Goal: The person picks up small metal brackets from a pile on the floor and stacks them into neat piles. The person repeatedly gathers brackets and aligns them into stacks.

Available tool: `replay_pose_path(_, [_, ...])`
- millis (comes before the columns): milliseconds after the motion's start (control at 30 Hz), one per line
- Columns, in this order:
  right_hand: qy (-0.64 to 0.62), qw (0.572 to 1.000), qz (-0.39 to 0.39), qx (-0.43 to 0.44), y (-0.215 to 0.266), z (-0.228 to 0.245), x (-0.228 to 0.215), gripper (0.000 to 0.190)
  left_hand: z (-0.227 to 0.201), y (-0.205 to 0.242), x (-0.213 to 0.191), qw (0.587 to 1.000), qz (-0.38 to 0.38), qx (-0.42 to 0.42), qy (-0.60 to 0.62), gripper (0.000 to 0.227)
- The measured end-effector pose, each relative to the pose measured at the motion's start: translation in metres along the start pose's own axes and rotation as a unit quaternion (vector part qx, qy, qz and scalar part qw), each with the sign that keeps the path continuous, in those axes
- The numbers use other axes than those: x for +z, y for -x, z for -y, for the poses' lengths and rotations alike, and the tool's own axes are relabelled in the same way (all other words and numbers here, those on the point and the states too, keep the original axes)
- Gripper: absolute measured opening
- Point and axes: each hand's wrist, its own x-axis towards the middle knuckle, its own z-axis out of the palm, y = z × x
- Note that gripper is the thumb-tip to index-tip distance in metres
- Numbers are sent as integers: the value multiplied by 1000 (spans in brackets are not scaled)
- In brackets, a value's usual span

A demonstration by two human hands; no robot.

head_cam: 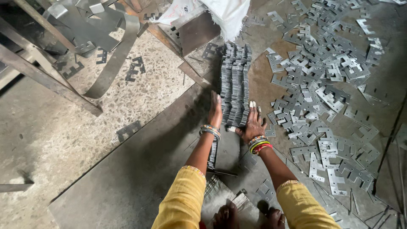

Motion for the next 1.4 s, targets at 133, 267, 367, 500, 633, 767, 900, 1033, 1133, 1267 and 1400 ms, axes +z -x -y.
replay_pose_path(133, [-32, 999, 24, -35, -10, -13, 6, 136, 18, -21, -2, 995, 73, -69, 24, 92])
replay_pose_path(267, [16, 997, 69, -37, -26, -28, 22, 135, 34, -25, 1, 989, 90, -62, 99, 94])
replay_pose_path(367, [17, 996, 64, -54, -32, -37, 33, 139, 34, -24, 6, 993, 52, -55, 87, 93])
replay_pose_path(500, [62, 991, 97, -65, -32, -40, 32, 135, 19, -14, 14, 999, 10, -9, 35, 89])
replay_pose_path(633, [21, 995, 94, -27, -20, -17, 10, 142, -14, 21, 5, 979, -40, 154, -129, 93])
replay_pose_path(767, [-90, 992, 35, -85, 24, -45, -21, 145, -46, 57, 0, 959, -76, 191, -197, 106])
replay_pose_path(900, [-120, 974, -185, -45, 63, -140, -50, 101, -76, 79, 3, 936, -129, 270, -184, 76])
replay_pose_path(1033, [2, 963, -179, 203, 96, -250, -79, 69, -84, 114, 41, 940, -48, 296, -165, 40])
replay_pose_path(1133, [44, 967, -112, 226, 102, -274, -76, 58, -66, 140, 86, 900, 153, 243, -329, 40])
replay_pose_path(1267, [38, 975, -25, 218, 104, -260, -59, 43, -14, 153, 117, 740, 297, 112, -594, 24])
replay_pose_path(1400, [130, 987, -83, 45, 115, -241, -44, 33, 15, 156, 126, 720, 264, 136, -627, 38])
